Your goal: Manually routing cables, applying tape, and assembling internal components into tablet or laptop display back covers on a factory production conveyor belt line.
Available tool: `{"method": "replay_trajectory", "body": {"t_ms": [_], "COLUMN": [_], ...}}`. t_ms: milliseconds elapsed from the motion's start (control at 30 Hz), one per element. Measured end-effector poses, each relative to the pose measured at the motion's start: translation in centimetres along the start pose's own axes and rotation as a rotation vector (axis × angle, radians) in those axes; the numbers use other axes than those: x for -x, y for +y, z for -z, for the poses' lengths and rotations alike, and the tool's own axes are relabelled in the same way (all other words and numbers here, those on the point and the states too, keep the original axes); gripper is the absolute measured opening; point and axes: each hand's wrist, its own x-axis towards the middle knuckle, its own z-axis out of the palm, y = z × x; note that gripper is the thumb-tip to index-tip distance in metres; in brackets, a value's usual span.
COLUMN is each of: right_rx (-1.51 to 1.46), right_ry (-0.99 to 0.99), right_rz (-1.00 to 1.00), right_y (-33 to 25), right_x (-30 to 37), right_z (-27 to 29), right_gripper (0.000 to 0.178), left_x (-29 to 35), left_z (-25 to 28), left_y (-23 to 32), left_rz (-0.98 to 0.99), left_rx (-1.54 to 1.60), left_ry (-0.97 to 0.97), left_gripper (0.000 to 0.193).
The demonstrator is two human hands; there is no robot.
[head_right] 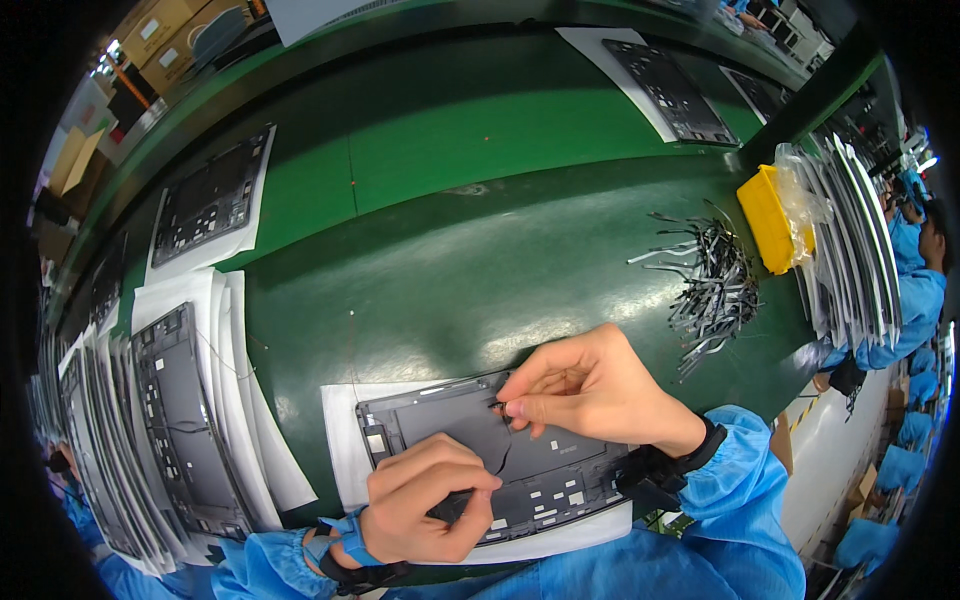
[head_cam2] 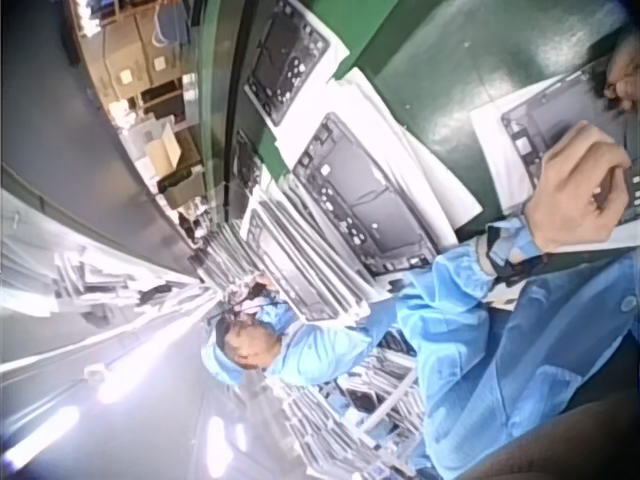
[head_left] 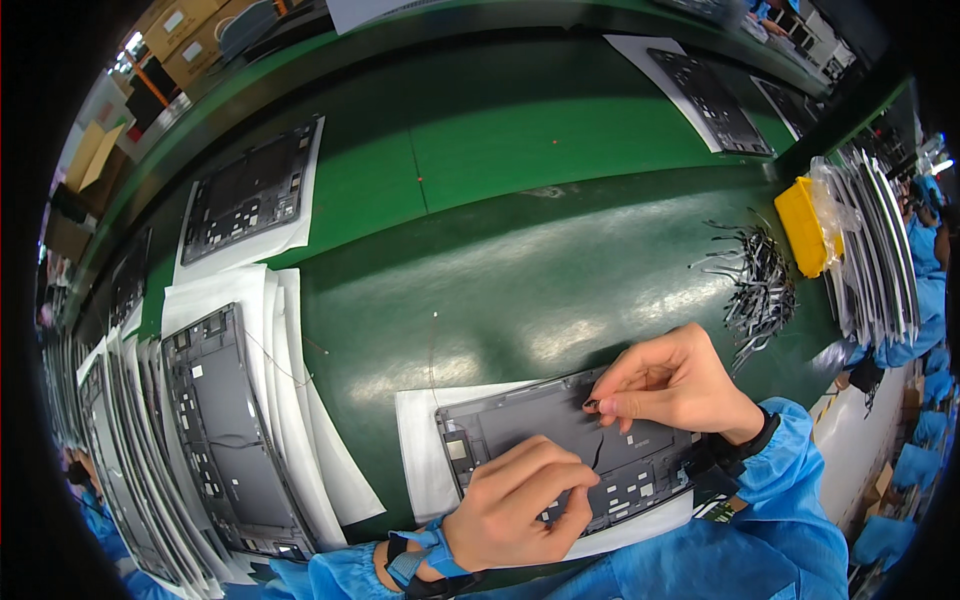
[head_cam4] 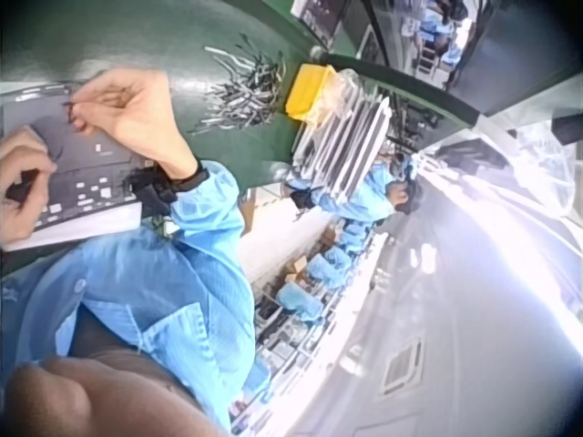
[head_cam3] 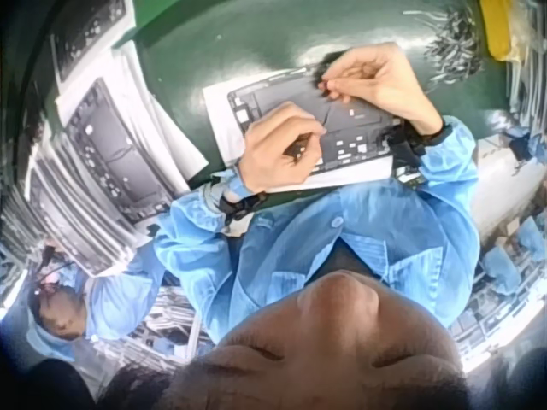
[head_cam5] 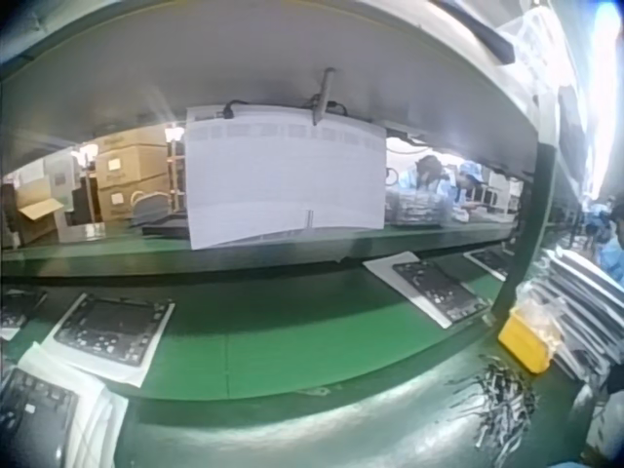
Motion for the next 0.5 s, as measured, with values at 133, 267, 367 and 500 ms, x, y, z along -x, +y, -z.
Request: {"method": "replay_trajectory", "body": {"t_ms": [133,267,367,500], "right_rx": [-0.024,0.109,0.326,0.488], "right_ry": [0.003,-0.05,-0.038,0.08], "right_rz": [0.056,0.185,0.44,0.605], "right_y": [0.3,0.6,1.3,1.5], "right_x": [0.2,0.2,0.3,0.5], "right_z": [-0.2,-0.4,-0.9,-2.1], "right_gripper": [0.009,0.014,0.017,0.016], "left_x": [-0.4,-0.7,-0.3,-0.3], "left_z": [-0.6,-0.7,-0.7,-0.7], "left_y": [0.6,-0.6,-0.8,-0.7], "left_rz": [0.328,0.277,0.275,0.35], "left_rx": [0.038,0.017,-0.018,0.011], "left_ry": [0.17,0.153,0.137,0.15], "left_gripper": [0.015,0.019,0.02,0.016]}}
